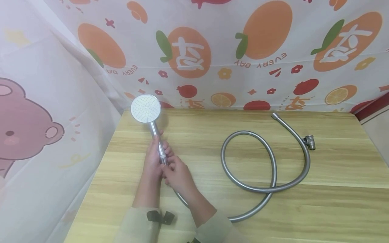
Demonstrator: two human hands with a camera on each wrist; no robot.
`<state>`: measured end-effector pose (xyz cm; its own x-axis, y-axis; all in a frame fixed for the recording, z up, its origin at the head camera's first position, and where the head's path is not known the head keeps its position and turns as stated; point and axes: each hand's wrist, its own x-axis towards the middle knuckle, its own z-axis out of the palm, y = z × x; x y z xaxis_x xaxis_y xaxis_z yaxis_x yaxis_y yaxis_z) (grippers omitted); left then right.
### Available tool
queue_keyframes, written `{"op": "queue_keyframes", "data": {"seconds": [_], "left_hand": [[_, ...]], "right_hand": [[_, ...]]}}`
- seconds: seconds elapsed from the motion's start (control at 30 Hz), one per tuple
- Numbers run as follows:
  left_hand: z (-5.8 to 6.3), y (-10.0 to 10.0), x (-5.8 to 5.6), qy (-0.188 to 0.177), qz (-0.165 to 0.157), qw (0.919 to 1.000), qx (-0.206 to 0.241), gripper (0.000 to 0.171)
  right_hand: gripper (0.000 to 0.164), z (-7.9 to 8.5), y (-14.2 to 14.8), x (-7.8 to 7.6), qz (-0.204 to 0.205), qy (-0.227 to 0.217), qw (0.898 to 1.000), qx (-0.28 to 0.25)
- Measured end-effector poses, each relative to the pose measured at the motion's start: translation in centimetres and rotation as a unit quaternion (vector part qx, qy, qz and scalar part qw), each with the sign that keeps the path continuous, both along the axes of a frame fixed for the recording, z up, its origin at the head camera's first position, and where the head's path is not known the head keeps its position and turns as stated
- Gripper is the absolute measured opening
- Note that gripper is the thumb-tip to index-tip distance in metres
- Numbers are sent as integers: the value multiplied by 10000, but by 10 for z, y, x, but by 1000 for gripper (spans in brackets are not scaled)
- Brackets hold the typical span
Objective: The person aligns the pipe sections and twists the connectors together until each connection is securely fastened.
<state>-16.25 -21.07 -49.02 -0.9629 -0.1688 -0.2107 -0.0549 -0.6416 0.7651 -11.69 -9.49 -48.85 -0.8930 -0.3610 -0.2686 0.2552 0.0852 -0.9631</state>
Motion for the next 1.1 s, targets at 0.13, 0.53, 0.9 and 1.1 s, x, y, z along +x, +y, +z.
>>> {"op": "queue_keyframes", "data": {"seconds": [0.13, 0.53, 0.9, 1.1], "left_hand": [[0, 0, 0, 11, -43, 10000, 59, 56], [3, 1, 0, -8, 23, 10000, -39, 60], [2, 0, 1, 27, -66, 9999, 130, 59], [3, 1, 1, 29, -7, 10000, 85, 60]], "right_hand": [[28, 4, 1, 0, -8, -158, 9999, -30], [41, 2, 0, 0, -91, 26, 10000, -15], [29, 3, 1, 0, -55, -270, 9996, -108], [38, 3, 0, -1, -83, -215, 9996, -145]]}}
